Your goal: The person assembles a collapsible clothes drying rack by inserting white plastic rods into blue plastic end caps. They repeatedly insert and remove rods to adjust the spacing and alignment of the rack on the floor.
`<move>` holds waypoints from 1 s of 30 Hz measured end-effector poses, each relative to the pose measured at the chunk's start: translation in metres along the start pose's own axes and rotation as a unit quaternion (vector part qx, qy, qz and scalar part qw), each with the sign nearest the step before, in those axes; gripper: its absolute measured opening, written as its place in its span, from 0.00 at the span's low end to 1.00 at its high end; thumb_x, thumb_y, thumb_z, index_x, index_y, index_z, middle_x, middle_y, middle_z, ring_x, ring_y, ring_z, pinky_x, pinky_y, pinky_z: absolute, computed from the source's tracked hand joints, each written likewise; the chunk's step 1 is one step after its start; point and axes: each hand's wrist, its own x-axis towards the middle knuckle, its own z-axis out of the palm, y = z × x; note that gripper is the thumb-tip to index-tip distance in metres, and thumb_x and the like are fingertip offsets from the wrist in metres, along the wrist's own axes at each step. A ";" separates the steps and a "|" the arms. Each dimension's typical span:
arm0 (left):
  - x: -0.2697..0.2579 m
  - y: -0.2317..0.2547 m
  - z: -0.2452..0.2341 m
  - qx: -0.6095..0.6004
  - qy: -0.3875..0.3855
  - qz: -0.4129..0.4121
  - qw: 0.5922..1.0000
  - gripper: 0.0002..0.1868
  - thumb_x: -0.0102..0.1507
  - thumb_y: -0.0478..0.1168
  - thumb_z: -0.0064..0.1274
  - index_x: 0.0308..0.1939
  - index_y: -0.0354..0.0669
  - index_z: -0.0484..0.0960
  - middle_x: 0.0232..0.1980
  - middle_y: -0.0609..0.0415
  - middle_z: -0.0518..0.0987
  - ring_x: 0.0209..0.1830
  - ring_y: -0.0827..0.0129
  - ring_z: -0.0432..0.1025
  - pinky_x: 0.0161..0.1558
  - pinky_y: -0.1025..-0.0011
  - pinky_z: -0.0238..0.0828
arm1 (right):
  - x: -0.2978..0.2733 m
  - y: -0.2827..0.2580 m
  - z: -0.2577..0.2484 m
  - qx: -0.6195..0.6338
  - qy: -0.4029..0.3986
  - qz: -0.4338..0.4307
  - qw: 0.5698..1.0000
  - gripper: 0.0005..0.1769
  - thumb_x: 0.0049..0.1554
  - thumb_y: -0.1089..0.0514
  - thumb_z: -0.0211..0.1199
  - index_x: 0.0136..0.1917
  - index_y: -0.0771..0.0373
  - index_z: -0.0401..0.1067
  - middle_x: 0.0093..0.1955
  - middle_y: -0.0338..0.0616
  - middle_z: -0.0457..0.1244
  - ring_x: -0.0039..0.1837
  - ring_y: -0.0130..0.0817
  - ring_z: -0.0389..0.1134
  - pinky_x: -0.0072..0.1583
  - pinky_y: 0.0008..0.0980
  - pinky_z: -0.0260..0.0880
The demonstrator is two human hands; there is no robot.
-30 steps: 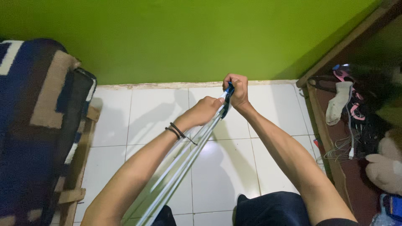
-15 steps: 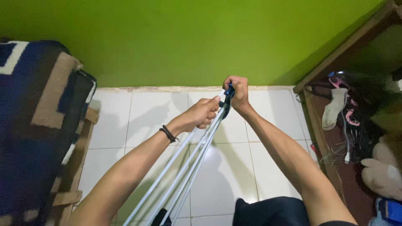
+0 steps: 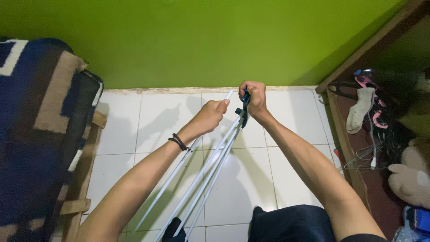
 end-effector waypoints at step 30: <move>-0.006 0.064 0.041 0.219 0.009 0.106 0.970 0.18 0.68 0.43 0.42 0.63 0.50 0.71 0.44 0.45 0.83 0.45 0.47 0.77 0.46 0.48 0.70 | -0.012 0.001 -0.156 -0.054 0.235 -0.062 0.969 0.26 0.63 0.45 0.43 0.32 0.64 0.62 0.28 0.43 0.55 0.30 0.31 0.55 0.34 0.34 0.54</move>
